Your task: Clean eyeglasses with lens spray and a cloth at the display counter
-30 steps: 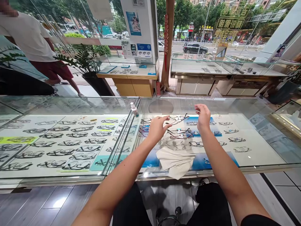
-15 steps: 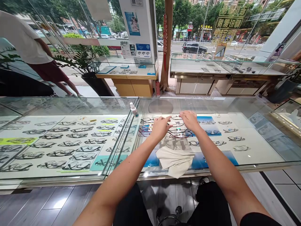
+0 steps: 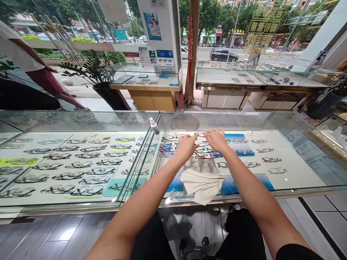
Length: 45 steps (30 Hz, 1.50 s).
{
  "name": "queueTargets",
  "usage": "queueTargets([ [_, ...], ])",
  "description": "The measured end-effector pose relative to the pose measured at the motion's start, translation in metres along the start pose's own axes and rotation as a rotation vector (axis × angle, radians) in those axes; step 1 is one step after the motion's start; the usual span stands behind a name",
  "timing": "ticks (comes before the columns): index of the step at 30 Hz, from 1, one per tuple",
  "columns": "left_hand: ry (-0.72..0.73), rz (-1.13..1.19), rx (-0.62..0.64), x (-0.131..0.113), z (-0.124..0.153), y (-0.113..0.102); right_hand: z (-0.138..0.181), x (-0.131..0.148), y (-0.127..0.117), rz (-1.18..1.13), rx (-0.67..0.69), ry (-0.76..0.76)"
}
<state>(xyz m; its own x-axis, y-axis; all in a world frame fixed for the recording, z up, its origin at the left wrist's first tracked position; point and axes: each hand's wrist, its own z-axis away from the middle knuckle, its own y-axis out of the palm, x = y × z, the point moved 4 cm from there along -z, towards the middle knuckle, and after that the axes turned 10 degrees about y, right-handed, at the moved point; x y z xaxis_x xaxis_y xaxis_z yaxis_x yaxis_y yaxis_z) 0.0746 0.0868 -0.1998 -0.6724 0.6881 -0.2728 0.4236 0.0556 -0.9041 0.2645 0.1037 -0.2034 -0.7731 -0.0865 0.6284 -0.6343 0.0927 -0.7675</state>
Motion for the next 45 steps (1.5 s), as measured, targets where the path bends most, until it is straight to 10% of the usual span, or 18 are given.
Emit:
queueTargets([
  [7, -0.036, 0.139, -0.229, -0.007, 0.005, -0.02, 0.002, 0.004, -0.014, -0.141, -0.082, 0.021],
  [11, -0.206, 0.641, -0.382, -0.001, 0.009, -0.028, 0.009, 0.018, -0.023, -0.368, -0.019, -0.056],
  [17, -0.667, 1.582, -0.218, 0.002, 0.007, -0.02, 0.027, 0.042, -0.022, -0.474, -0.006, -0.263],
  [24, -0.844, 2.133, -0.044, -0.006, 0.01, -0.024, 0.037, 0.05, -0.013, -0.382, -0.06, -0.403],
  [32, -0.542, 1.568, -0.296, 0.012, 0.005, -0.027, 0.038, 0.053, -0.029, -0.448, -0.221, -0.302],
  [38, -0.279, 1.097, -0.337, 0.009, 0.006, -0.037, 0.021, 0.038, -0.016, -0.835, 0.172, 0.037],
  [45, -0.181, 1.007, -0.359, 0.003, 0.007, -0.037, 0.021, 0.04, -0.008, -1.0, 0.271, 0.118],
])
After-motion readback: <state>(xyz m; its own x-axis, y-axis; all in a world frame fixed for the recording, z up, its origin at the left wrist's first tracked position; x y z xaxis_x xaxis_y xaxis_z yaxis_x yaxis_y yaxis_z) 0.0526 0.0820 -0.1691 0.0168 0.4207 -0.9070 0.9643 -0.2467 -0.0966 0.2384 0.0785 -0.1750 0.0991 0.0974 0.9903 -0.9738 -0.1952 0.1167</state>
